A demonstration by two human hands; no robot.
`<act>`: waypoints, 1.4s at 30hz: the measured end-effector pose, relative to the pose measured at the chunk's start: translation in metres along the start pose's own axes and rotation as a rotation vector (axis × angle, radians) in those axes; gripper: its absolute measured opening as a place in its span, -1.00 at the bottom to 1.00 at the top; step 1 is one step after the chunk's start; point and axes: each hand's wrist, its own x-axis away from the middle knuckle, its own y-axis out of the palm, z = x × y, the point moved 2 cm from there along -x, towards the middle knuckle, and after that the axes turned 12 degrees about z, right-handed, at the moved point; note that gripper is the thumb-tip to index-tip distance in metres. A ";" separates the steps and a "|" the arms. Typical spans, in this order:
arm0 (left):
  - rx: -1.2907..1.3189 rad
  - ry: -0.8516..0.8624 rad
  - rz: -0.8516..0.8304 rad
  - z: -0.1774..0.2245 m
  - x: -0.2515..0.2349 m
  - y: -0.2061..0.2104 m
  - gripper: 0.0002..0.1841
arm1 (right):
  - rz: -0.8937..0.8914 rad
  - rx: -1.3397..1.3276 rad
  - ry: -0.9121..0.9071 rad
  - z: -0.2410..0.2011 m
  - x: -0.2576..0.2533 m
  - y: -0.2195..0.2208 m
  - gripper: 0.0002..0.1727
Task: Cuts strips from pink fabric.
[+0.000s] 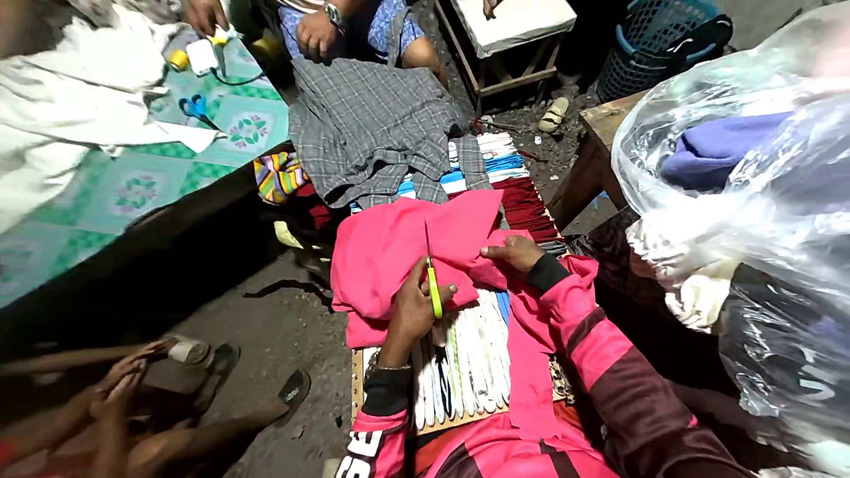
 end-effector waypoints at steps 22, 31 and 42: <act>0.104 -0.191 -0.822 -0.011 0.066 0.013 -0.56 | 0.433 -0.236 -0.158 0.051 0.068 -0.004 -0.52; 0.093 -0.287 -0.740 -0.015 0.071 0.045 -0.64 | 0.443 -0.251 -0.161 0.053 0.085 0.000 -0.53; 0.135 -0.249 -0.695 -0.001 0.049 0.066 -0.67 | 0.469 -0.276 -0.186 0.055 0.090 -0.002 -0.56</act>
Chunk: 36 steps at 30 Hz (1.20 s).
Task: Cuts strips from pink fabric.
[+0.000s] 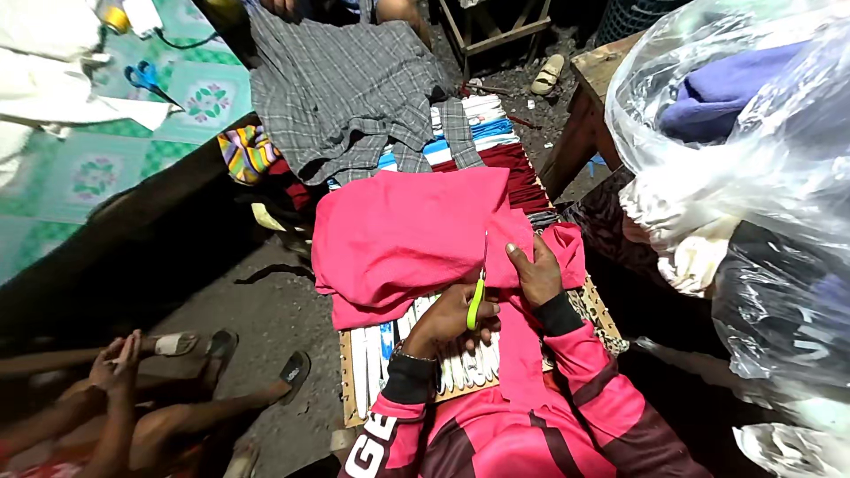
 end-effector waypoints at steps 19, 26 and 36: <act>-0.018 -0.009 -0.007 0.000 -0.009 0.003 -0.73 | -0.021 -0.064 0.004 0.002 0.006 -0.003 -0.66; -0.087 0.031 -0.023 0.006 -0.014 0.000 -0.67 | -0.010 -0.094 0.024 0.001 0.008 -0.007 -0.65; 0.003 0.053 -0.032 -0.010 -0.006 0.001 -0.78 | -0.017 -0.123 0.056 0.004 0.008 -0.010 -0.67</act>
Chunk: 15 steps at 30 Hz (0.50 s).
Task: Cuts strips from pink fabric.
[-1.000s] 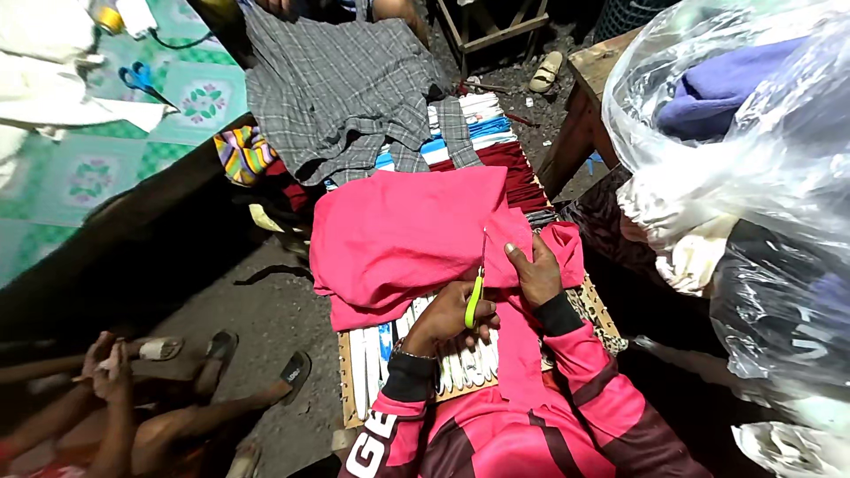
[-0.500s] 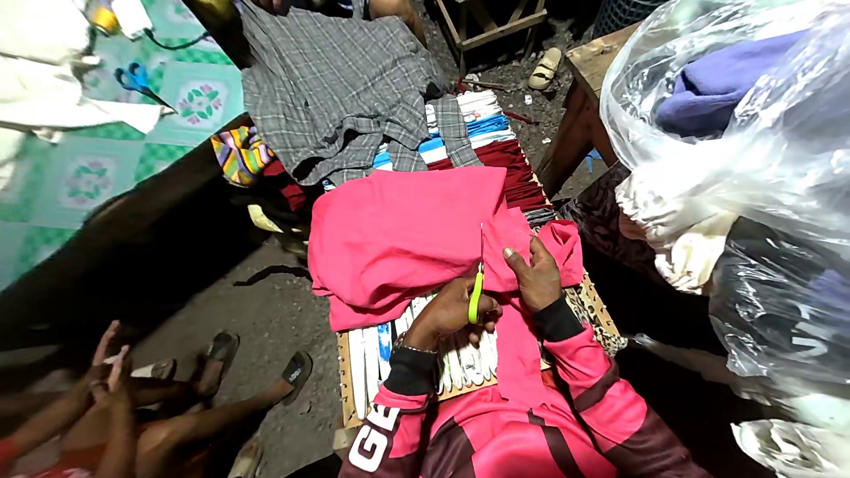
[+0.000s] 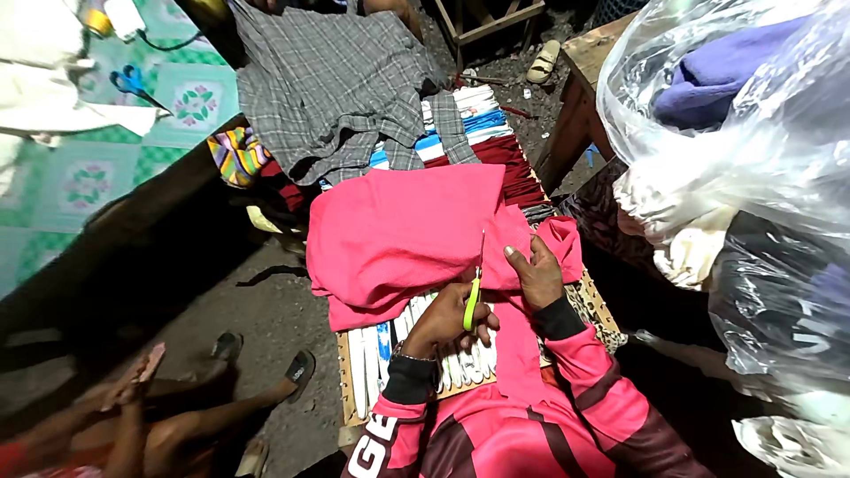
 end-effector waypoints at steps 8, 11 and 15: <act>-0.008 -0.052 0.007 0.013 -0.008 0.004 -0.78 | 0.008 0.008 -0.005 0.002 0.001 -0.003 -0.68; -0.033 -0.061 0.016 0.020 -0.015 0.004 -0.77 | 0.004 0.007 -0.012 0.002 0.001 -0.004 -0.66; -0.057 -0.052 0.013 0.024 -0.020 0.002 -0.78 | 0.009 -0.004 -0.015 0.002 0.001 -0.006 -0.68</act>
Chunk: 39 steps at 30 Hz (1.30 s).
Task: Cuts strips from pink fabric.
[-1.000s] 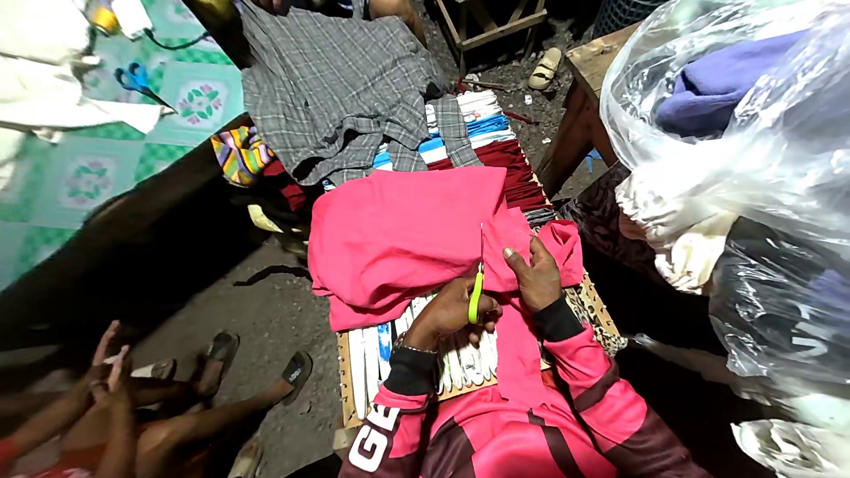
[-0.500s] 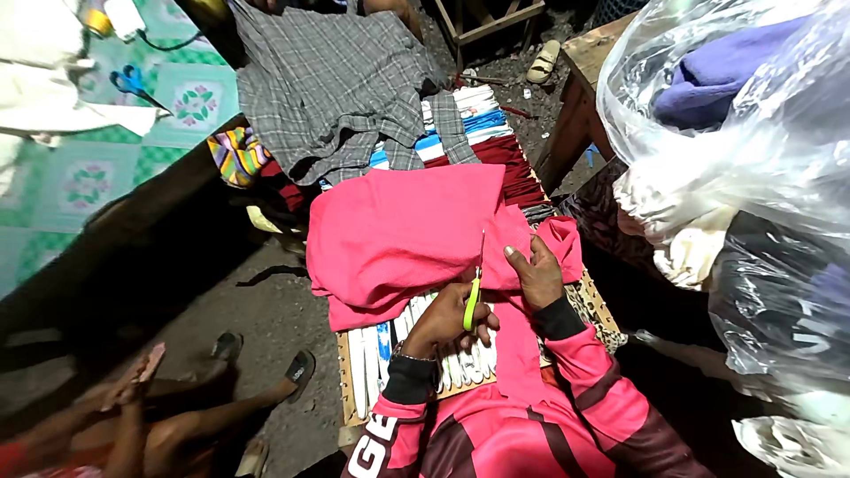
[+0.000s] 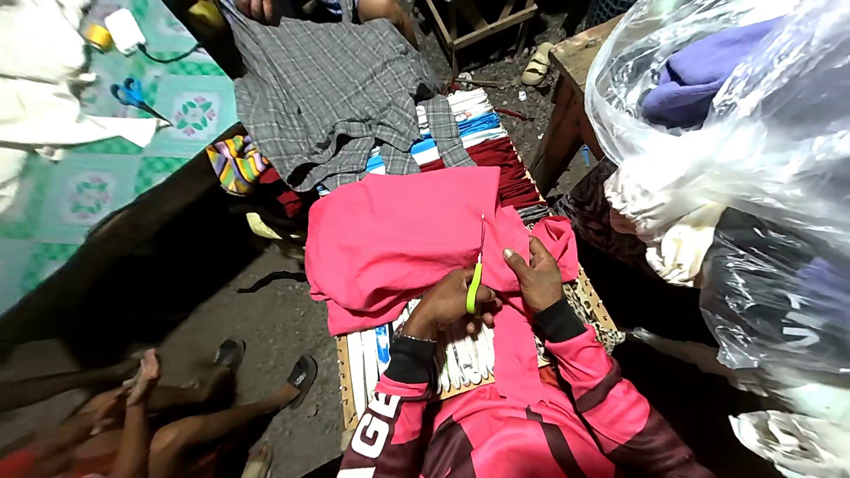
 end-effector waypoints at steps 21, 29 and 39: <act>0.047 0.024 -0.053 0.010 -0.019 -0.009 -0.85 | -0.008 -0.054 0.029 0.003 0.002 -0.004 -0.64; -0.008 0.054 -0.042 0.001 -0.021 -0.013 -0.88 | -0.024 -0.041 0.052 0.006 0.002 -0.004 -0.59; 0.019 0.008 -0.066 0.007 -0.027 -0.014 -0.87 | -0.007 -0.040 0.072 0.010 0.004 -0.008 -0.59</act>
